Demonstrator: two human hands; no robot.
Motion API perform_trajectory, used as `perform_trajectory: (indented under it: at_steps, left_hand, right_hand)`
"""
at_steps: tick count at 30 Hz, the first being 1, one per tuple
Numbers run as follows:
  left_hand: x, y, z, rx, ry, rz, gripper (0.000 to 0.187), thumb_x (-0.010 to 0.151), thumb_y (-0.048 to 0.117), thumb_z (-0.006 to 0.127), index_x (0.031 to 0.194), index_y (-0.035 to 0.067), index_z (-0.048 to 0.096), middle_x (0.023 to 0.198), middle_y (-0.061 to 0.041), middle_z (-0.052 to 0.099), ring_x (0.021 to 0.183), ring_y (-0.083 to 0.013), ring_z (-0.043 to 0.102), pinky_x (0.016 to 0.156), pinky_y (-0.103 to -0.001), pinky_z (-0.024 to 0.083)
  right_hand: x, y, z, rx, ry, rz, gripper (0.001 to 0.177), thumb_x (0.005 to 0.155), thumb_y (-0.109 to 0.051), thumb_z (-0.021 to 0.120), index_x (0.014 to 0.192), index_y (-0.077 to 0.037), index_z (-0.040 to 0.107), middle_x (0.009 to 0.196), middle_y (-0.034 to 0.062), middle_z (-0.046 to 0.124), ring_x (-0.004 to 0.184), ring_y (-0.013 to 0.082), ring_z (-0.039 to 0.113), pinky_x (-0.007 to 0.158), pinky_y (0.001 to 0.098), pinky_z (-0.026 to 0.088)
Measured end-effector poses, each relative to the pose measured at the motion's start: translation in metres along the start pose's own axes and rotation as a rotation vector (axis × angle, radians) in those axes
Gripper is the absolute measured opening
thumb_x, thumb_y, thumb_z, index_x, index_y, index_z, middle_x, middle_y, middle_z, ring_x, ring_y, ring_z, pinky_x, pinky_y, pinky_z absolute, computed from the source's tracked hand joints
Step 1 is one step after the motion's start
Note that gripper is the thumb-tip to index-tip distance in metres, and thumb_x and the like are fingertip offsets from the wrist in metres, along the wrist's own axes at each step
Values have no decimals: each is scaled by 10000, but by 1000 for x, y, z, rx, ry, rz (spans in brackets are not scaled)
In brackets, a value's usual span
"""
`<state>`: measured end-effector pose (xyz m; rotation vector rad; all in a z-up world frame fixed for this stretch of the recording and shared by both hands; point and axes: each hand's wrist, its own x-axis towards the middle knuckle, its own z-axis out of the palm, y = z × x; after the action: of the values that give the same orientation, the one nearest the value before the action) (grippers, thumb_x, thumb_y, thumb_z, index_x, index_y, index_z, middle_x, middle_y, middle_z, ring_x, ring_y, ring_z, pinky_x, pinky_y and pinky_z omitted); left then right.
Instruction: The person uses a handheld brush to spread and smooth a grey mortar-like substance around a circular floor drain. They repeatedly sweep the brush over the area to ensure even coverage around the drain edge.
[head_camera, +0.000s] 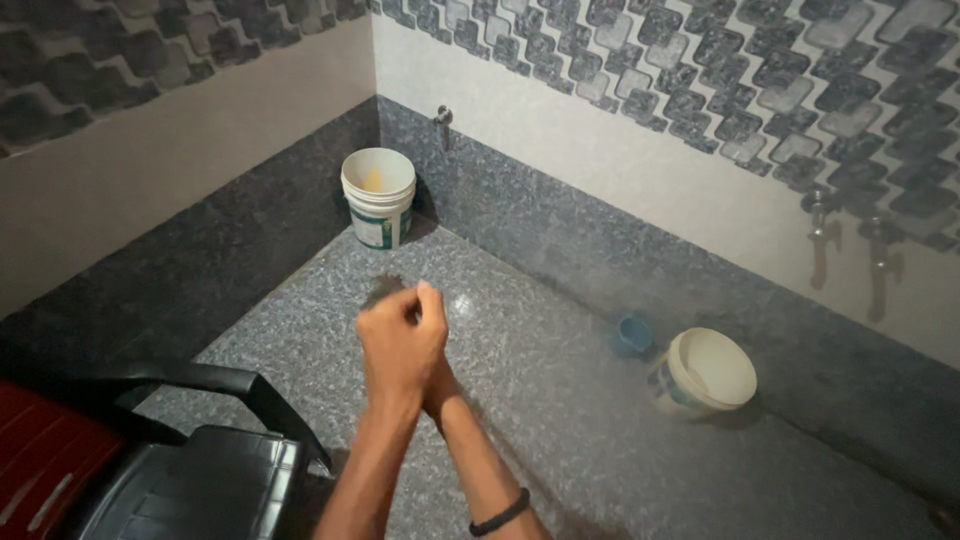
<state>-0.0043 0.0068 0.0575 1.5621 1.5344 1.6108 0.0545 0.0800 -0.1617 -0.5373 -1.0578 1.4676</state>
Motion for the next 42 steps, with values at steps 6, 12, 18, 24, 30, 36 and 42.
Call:
perform_trajectory:
  at_steps: [6,12,18,24,30,36,42]
  left_hand:
    - [13,21,0,-135,-32,-133,348,945,199,595,710,-48,667,532,-163,630,490,-208,581,483,-376,442]
    - [-9,0,20,-110,61,-36,339,926,141,632,644,-45,596,497,-153,556,406,-218,527,446,-371,387]
    - [-25,-11,33,-108,28,57,317,899,160,629,642,-25,632,507,-142,579,398,-220,536,448,-379,422]
    - [-29,-5,29,-184,11,-88,314,892,183,632,683,-49,656,490,-107,591,441,-121,542,461,-345,429]
    - [-15,20,10,-190,21,-110,362,926,193,616,683,-76,619,482,-78,495,488,-93,439,462,-344,369]
    - [-7,-1,10,-93,94,-108,325,925,173,606,700,-61,634,488,-95,509,460,-94,475,458,-347,378]
    - [-20,-36,28,-96,87,-96,316,911,182,638,704,-58,638,495,-135,527,442,-116,492,453,-360,393]
  right_hand:
    - [-7,-26,27,-125,88,-43,236,1068,-254,520,1220,-74,532,1120,-2,559,1036,88,571,908,259,502]
    - [-20,13,-15,430,-44,0,234,1152,-299,461,1126,-77,533,1073,1,542,993,109,574,869,269,505]
    - [-28,28,-44,422,2,38,235,1106,-300,448,1117,-91,555,1029,-10,564,933,92,582,815,254,508]
    - [-42,-15,-29,139,-48,118,243,1058,-288,529,1170,-73,554,1078,15,590,982,114,593,863,265,515]
    - [-35,-61,18,-428,149,-8,316,1054,-213,532,1333,-73,482,1197,17,552,1094,89,546,948,248,490]
    - [-28,-23,25,-114,40,-46,323,1131,-221,505,1375,-15,454,1245,33,541,1166,116,529,1012,261,450]
    - [-44,25,-22,-199,133,58,326,1073,-303,456,1300,-79,526,1173,1,599,1100,94,591,951,248,501]
